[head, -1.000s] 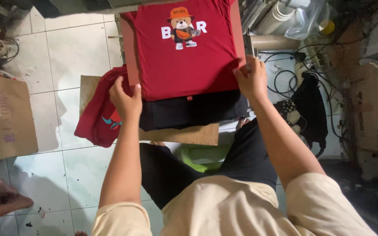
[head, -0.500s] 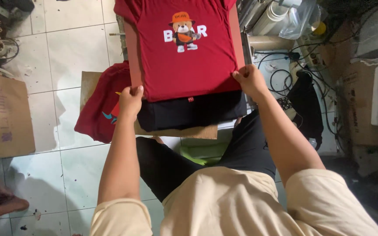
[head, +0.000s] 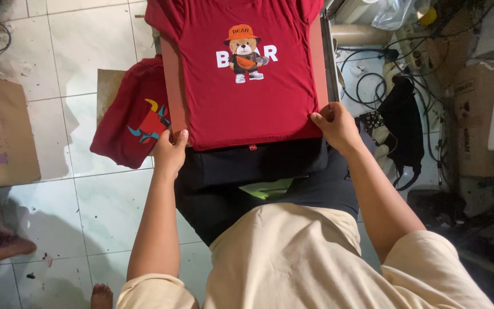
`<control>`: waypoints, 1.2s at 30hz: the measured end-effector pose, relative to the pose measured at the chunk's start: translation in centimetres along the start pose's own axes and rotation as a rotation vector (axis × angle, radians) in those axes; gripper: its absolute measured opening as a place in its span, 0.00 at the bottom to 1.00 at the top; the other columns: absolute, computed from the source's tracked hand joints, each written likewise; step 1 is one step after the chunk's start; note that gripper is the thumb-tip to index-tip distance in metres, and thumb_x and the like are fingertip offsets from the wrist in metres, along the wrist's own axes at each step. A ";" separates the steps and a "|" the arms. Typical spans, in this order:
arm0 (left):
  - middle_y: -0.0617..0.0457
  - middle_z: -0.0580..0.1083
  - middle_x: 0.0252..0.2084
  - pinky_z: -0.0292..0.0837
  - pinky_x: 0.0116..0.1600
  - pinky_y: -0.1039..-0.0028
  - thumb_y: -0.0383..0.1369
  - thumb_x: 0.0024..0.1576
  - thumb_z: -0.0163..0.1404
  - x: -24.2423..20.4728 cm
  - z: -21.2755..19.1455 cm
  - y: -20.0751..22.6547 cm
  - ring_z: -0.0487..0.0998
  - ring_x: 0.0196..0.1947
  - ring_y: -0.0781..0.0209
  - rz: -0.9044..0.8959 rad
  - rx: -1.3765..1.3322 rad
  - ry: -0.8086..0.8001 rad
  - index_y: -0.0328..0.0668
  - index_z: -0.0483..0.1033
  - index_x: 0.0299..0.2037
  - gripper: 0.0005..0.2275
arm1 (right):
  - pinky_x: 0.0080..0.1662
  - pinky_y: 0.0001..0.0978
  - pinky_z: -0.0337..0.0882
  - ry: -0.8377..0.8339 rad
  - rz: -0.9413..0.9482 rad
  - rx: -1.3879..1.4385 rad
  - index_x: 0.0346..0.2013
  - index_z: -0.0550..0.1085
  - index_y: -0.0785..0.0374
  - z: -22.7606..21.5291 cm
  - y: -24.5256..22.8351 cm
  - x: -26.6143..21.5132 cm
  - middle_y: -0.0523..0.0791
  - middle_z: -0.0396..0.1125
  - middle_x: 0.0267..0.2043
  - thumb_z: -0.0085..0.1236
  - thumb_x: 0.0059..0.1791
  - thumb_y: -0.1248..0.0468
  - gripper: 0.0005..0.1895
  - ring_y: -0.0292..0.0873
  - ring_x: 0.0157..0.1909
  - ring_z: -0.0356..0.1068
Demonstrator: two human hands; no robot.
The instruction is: The person irons several t-shirts using a heat press machine. They place a t-shirt on the lower plate, close the heated upper plate, and then open it to remove the garment. This process is repeated for multiple shirts, including black and red ones with various graphic prints.
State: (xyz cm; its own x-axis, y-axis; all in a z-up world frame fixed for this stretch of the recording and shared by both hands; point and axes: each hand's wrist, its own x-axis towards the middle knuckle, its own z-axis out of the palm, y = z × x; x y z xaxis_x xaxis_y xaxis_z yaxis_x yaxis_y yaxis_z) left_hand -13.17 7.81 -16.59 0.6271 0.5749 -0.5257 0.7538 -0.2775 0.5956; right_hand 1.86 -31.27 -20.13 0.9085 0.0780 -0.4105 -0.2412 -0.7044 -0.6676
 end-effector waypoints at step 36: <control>0.42 0.77 0.44 0.75 0.50 0.61 0.37 0.61 0.56 7.8 3.9 1.9 0.80 0.47 0.46 0.318 -0.283 0.283 0.41 0.73 0.50 0.12 | 0.34 0.27 0.78 -0.011 -0.055 0.675 0.54 0.67 0.66 1.9 -3.3 5.7 0.46 0.68 0.36 0.66 0.51 0.63 0.22 0.38 0.33 0.74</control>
State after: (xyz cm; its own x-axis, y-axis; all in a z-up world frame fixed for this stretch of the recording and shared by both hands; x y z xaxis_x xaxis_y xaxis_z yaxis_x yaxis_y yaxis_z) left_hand -6.03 8.75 -21.91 0.7092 0.6929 -0.1298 0.4270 -0.2757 0.8612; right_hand 7.15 -27.17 -21.45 0.9231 0.1107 -0.3684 -0.3578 -0.1042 -0.9279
